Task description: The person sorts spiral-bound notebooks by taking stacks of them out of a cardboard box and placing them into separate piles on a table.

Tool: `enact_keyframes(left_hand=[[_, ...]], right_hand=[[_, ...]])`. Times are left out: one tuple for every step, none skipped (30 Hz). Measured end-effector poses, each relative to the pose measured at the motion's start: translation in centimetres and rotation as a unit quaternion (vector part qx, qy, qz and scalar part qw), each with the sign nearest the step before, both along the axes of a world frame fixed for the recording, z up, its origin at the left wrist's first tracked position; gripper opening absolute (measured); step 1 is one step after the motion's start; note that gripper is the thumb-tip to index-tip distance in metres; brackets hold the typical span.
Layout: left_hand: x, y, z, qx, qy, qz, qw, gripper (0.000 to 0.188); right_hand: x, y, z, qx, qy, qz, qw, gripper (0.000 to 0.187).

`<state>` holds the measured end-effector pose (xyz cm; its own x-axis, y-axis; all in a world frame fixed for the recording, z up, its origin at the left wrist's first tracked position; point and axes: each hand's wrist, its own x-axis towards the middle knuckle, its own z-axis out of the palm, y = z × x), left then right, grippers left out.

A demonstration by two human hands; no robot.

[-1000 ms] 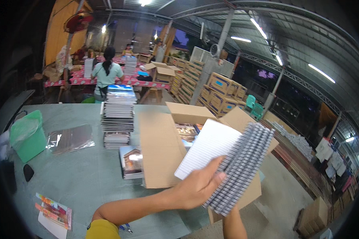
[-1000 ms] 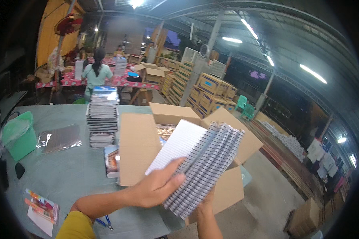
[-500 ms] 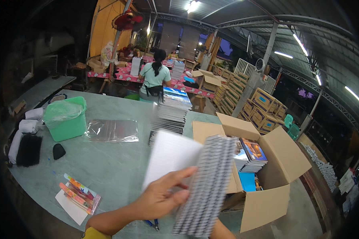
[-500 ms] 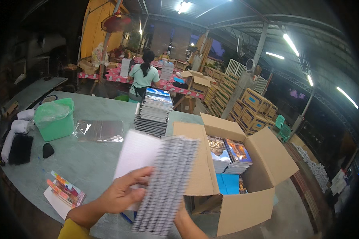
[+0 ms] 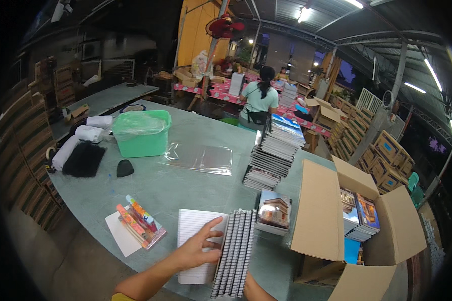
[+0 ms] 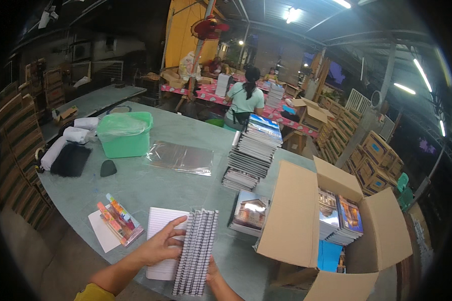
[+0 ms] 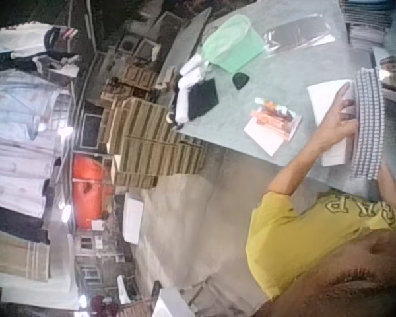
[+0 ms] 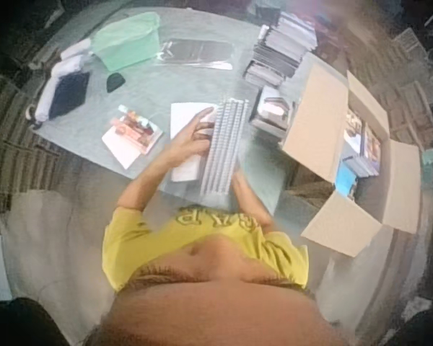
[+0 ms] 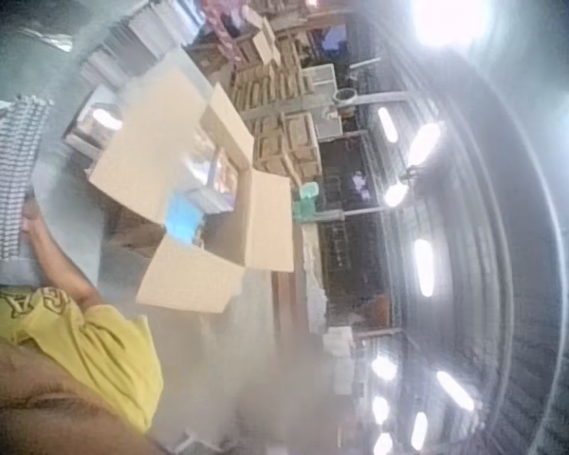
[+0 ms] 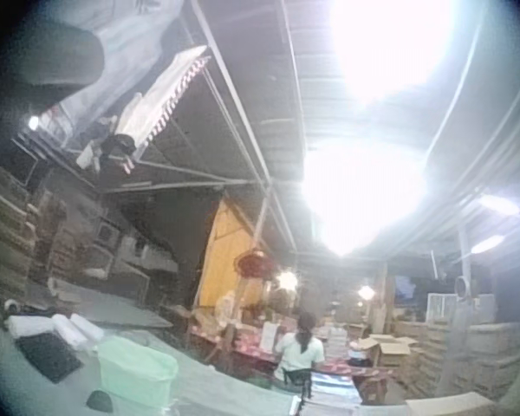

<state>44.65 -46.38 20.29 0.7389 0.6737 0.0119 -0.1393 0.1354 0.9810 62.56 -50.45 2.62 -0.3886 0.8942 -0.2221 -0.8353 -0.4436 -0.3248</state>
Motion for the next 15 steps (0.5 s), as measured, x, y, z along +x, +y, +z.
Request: enact_keyframes(left_hand=[[0.6,-0.2,-0.7,0.021,0.015,0.003,1.0,0.083],[1.3,-0.2,-1.1,0.096,0.016,0.033,0.995,0.081],[1.4,0.0,-0.7,0.092,0.038,0.049,0.994,0.081],[1.8,0.5,0.1,0.08,0.062,0.057,0.993,0.081],[2.0,0.5,0.3,0.07,0.088,0.071,0.991,0.081],[1.7,1.3,-1.3,0.117,0.089,0.125,0.981,0.071],[1.5,1.8,-2.3,0.116,0.101,0.139,0.978,0.067],[1.4,2.5,-2.8,0.116,0.108,0.147,0.976,0.062],[1.4,3.0,-3.0,0.116,0.116,0.156,0.974,0.058],[1.6,2.7,-2.3,0.125,0.143,0.187,0.964,0.049],[1.7,2.8,-3.0,0.123,0.125,0.197,0.965,0.048],[1.8,3.1,-4.1,0.121,0.106,0.208,0.965,0.047],[1.9,3.1,-4.8,0.117,0.086,0.218,0.965,0.046],[2.0,3.3,-4.9,0.151,0.133,0.217,0.955,0.045],[2.0,3.8,-4.8,0.184,0.179,0.214,0.943,0.045]], right_hand=[[-0.1,-0.4,-0.3,-0.005,-0.003,0.005,1.0,0.07],[0.2,-0.6,-0.5,-0.004,-0.008,0.006,1.0,0.07],[0.3,-0.7,-0.6,-0.003,-0.013,0.008,1.0,0.07],[0.8,-1.5,-1.0,-0.008,-0.017,0.0,1.0,0.069],[1.1,-1.9,-1.2,-0.011,-0.02,-0.001,1.0,0.069],[1.3,-2.3,-1.3,-0.013,-0.024,-0.002,1.0,0.069],[1.6,-2.8,-1.4,-0.016,-0.027,-0.003,1.0,0.069],[2.4,-3.4,-1.4,-0.022,-0.034,-0.015,0.999,0.069],[2.9,-4.0,-1.4,-0.026,-0.044,-0.028,0.998,0.069],[3.6,-4.6,-1.5,-0.032,-0.052,-0.042,0.997,0.069],[4.2,-5.2,-1.7,-0.039,-0.058,-0.054,0.996,0.068],[4.6,-5.7,-1.9,-0.045,-0.058,-0.064,0.995,0.068],[5.4,-6.4,-2.1,-0.053,-0.063,-0.078,0.994,0.068],[5.9,-6.7,-2.2,-0.058,-0.064,-0.088,0.992,0.068],[6.1,-7.0,-2.5,-0.063,-0.067,-0.097,0.991,0.068]])
